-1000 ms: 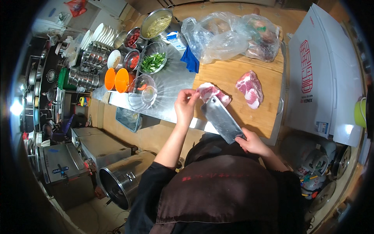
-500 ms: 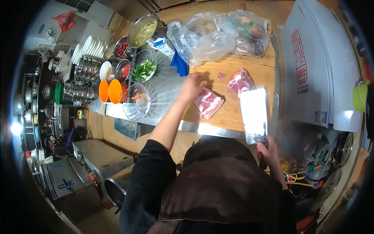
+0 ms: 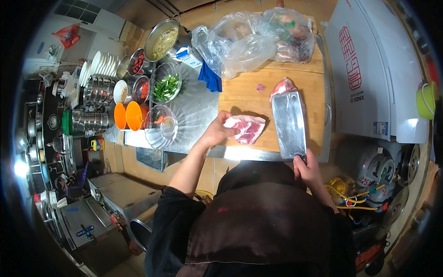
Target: The person slices a piece of raw meat into thin strips on a wooden cutting board using a cleaver. After slicing, the person picks up wooden skewers from a bucket and begins threading the meat strips onto them.
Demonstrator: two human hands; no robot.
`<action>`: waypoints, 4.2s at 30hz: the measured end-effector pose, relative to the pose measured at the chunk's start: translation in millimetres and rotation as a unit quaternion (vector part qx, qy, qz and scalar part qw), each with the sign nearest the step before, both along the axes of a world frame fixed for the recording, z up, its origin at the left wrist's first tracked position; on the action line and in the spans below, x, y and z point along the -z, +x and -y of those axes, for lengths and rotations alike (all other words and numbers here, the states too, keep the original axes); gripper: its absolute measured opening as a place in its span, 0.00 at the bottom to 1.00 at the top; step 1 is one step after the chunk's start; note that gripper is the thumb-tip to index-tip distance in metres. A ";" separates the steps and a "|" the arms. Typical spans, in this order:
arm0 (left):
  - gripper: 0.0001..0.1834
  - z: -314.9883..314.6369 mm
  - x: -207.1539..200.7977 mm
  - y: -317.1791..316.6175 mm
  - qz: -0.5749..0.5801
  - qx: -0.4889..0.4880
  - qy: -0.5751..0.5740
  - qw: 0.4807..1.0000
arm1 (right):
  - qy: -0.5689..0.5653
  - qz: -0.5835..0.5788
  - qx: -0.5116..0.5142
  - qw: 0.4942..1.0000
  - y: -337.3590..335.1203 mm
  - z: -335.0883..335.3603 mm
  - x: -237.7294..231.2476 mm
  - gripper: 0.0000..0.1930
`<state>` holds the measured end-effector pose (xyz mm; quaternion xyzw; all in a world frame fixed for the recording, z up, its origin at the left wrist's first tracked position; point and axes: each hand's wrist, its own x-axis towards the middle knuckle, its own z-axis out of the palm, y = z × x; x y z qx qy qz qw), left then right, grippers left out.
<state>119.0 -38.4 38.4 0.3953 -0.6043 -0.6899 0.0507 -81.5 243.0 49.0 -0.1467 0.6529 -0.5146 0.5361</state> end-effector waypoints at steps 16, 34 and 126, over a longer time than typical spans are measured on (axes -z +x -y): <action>0.31 16.8 -16.1 11.9 -0.187 -0.299 0.206 0.913 | -0.037 -0.044 0.050 0.997 11.0 18.9 -8.0 0.06; 0.30 169.2 27.5 -148.2 -0.007 -0.194 -0.351 0.916 | -0.049 -0.022 0.337 0.940 32.7 -50.9 8.0 0.05; 0.23 -74.5 18.8 -115.1 -0.068 0.225 -0.560 0.795 | 0.136 -0.299 -0.025 0.944 24.9 25.1 -12.7 0.11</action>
